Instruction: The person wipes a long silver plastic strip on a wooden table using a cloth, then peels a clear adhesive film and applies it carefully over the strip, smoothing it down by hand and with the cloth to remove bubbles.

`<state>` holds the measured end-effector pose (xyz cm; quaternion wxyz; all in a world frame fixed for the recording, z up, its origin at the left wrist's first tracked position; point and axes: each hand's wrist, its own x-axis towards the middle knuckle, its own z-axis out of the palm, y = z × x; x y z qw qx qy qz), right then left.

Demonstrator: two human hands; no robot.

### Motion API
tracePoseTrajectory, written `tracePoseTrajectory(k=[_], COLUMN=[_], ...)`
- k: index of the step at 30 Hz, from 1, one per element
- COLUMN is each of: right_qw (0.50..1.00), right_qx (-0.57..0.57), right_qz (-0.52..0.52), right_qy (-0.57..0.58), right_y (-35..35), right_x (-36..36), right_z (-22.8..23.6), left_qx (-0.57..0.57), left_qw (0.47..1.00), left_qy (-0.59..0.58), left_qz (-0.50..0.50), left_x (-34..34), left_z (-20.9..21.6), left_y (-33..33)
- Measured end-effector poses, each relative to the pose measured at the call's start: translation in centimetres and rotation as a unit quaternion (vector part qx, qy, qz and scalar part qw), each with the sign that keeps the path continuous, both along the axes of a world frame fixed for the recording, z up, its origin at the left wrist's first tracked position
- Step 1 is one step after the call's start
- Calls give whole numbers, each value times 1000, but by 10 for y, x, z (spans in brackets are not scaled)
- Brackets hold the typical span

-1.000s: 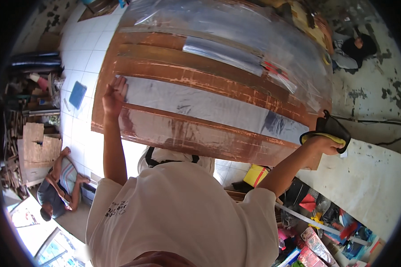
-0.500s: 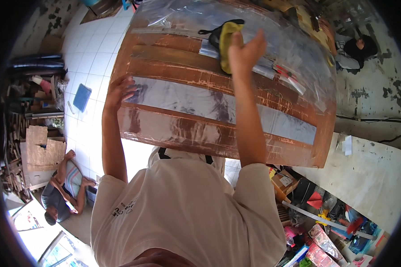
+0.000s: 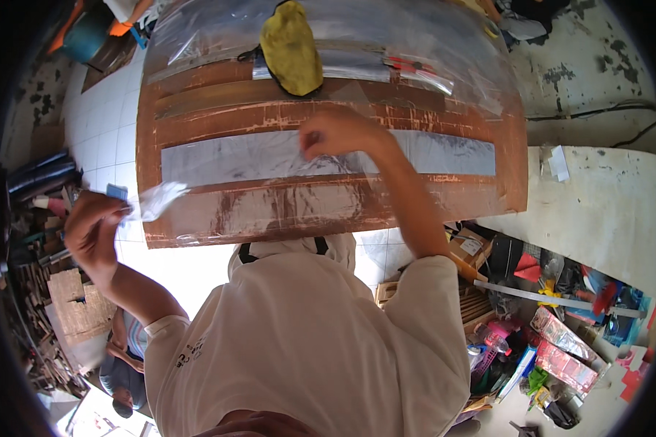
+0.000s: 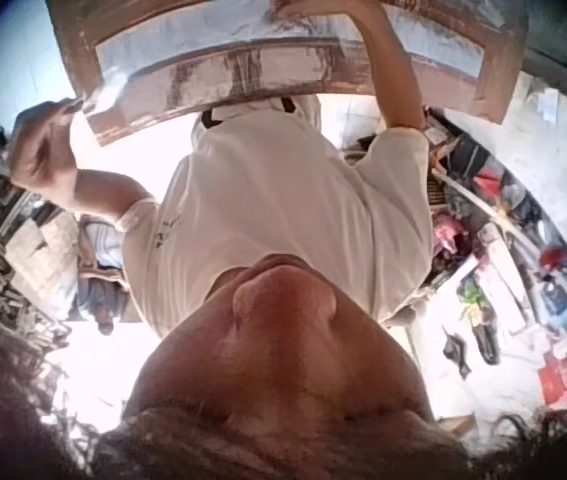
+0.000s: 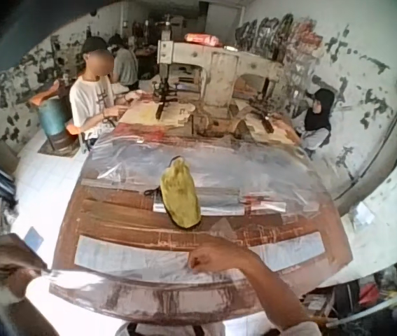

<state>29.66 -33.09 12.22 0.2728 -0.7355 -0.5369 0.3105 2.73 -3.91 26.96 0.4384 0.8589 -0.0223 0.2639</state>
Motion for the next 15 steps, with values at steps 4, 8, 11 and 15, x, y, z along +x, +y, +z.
tracePoseTrajectory(k=[4,8,11,15], right_qw=[995,982,977,942], right_qx=[-70,-109,-121,-123], right_qz=[-68,-140,-167,-309], right_qy=[-25,-63,-50,-55], right_y=[-118,-218,-261,-267], right_x=[40,66,82,87], right_z=[-29,-28,-34,17], left_qx=[55,64,36,-40], left_qw=[997,992,995,979], left_qy=[-58,-99,-76,-133], left_qz=[14,47,59,152], left_x=[-11,-16,-27,-48], left_z=[10,16,16,17], left_y=[6,10,28,41])
